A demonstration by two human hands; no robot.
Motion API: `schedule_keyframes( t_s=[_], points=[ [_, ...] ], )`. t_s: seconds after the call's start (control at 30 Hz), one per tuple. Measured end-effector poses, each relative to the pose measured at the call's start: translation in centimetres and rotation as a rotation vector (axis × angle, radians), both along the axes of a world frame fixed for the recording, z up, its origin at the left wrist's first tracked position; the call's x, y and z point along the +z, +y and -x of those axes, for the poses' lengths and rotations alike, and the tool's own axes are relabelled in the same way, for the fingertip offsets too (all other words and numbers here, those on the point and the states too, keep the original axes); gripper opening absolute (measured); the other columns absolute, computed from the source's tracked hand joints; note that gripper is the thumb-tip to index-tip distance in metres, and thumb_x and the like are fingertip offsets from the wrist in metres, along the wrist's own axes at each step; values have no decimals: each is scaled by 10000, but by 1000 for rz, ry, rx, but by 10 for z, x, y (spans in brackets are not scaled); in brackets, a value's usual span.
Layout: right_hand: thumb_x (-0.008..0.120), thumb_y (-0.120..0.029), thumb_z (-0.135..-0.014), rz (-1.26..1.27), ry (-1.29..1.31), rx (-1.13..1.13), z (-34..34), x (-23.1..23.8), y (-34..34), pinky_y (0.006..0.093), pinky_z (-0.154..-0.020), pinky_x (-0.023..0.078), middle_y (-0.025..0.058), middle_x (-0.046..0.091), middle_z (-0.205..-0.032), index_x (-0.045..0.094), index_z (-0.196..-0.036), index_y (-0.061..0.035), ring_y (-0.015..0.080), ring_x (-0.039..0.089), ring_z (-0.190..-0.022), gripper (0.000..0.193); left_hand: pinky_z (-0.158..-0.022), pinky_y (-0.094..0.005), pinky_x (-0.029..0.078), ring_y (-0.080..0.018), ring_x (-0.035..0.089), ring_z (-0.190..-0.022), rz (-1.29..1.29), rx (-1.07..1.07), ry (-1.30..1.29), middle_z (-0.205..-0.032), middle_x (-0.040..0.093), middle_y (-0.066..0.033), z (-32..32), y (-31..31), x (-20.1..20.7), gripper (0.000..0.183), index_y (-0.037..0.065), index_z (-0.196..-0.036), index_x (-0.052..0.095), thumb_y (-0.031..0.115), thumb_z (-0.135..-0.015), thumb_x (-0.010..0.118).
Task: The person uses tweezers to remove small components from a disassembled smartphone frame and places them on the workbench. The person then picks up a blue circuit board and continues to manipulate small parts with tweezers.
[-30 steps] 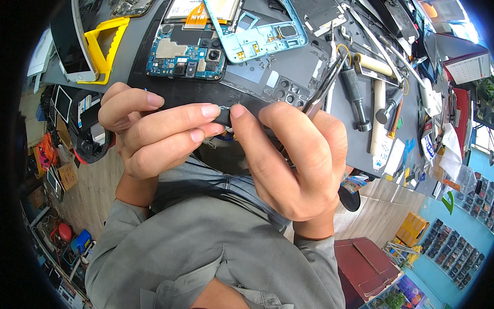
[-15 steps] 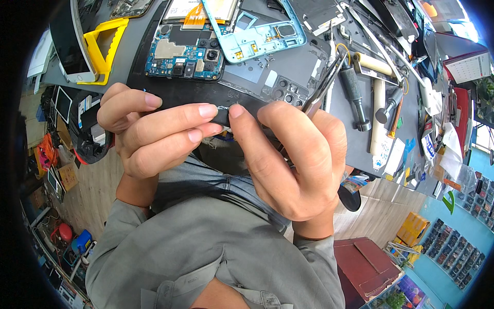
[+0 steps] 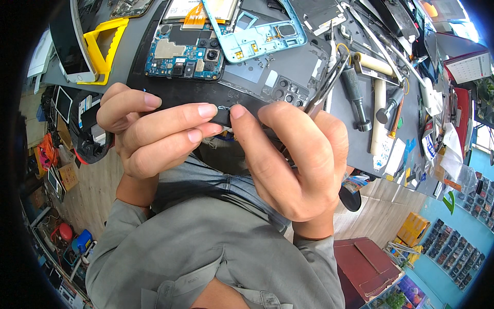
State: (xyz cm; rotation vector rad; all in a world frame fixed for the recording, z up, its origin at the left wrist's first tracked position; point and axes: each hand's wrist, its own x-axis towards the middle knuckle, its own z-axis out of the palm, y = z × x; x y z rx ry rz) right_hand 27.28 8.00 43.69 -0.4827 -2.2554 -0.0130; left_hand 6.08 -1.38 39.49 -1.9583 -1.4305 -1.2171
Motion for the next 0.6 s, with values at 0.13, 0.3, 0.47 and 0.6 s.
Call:
schedule_keyframes(
  t_s=[0.13,0.3,0.47,0.6],
  points=[
    [874,-61,-652,-20,24,17,-3,-2,4,317,-699,482,47,665,-1105,873,-1083,-106,212,582,-857,432,-774,-314,419,-180,518,-1076,-7,-9,2,-1161,789,190,0,2,0,392,290,-1078,602,336,-851,919],
    [884,-26,-665,1,29,42,-7,5,6,309,-703,470,54,666,-1113,868,-1093,-108,192,609,-817,436,-767,-314,419,-181,519,-1043,-32,5,-22,-1143,774,190,-3,3,1,379,298,-1048,612,335,-842,928],
    [904,5,-721,76,114,10,-15,10,-1,299,-682,452,62,654,-1123,834,-1120,-133,184,657,-793,428,-784,-298,384,-151,530,-966,-183,-22,-91,-1072,774,168,-5,15,-7,298,276,-983,699,308,-796,929],
    [875,2,-857,135,273,17,-25,1,0,299,-712,534,103,627,-1141,764,-1149,-113,208,692,-819,333,-785,-300,383,-149,530,-939,-187,-44,-108,-1055,760,146,-4,14,-5,310,275,-978,716,292,-763,939]
  ],
)
